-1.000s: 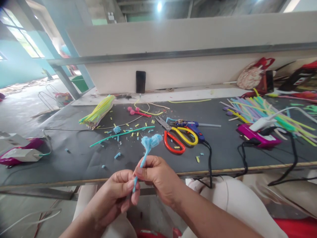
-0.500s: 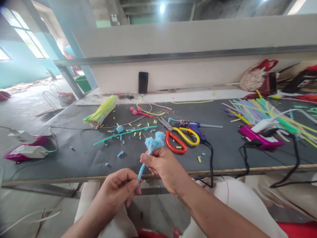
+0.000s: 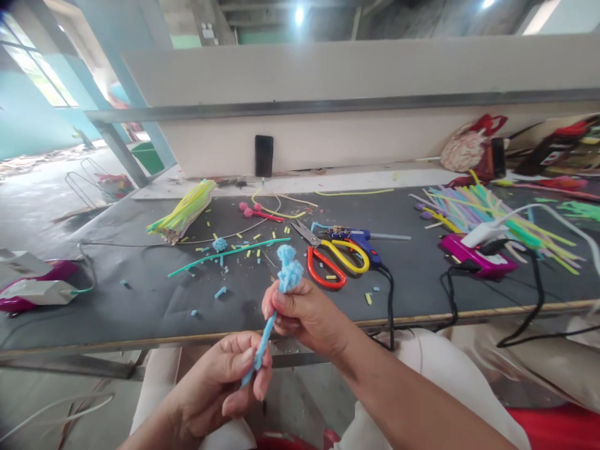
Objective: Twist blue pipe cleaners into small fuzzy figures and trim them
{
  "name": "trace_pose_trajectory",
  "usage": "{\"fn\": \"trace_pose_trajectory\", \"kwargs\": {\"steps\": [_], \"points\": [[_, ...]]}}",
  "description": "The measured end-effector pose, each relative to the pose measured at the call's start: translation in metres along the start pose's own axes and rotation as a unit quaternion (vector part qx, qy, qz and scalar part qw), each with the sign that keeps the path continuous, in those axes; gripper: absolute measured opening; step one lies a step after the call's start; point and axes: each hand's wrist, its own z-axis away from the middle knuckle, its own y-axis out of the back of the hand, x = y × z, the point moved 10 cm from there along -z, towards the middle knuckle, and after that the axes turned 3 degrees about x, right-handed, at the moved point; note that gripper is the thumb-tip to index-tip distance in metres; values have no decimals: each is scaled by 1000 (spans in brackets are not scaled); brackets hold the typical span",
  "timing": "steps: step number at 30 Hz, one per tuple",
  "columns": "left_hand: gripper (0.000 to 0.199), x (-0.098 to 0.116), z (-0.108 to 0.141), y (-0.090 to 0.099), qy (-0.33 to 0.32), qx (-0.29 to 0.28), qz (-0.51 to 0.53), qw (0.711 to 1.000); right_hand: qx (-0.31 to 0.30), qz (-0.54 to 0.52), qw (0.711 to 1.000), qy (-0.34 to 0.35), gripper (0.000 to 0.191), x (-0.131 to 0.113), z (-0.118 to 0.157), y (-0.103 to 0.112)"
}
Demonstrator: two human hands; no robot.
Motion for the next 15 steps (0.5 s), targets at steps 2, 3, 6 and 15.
{"fn": "trace_pose_trajectory", "kwargs": {"steps": [2, 3, 6, 15], "points": [[21, 11, 3, 2, -11, 21, -47, 999, 3, 24, 1000, -6, 28, -4, -1, 4], [22, 16, 4, 3, -17, 32, -68, 997, 6, 37, 999, -7, 28, -6, -1, 5], [19, 28, 8, 9, -43, 83, -126, 988, 22, 76, 997, -9, 27, -8, -1, 10], [16, 63, 19, 23, -149, 294, -449, 831, 261, 87, 960, -49, 26, 10, 12, 33]]}}
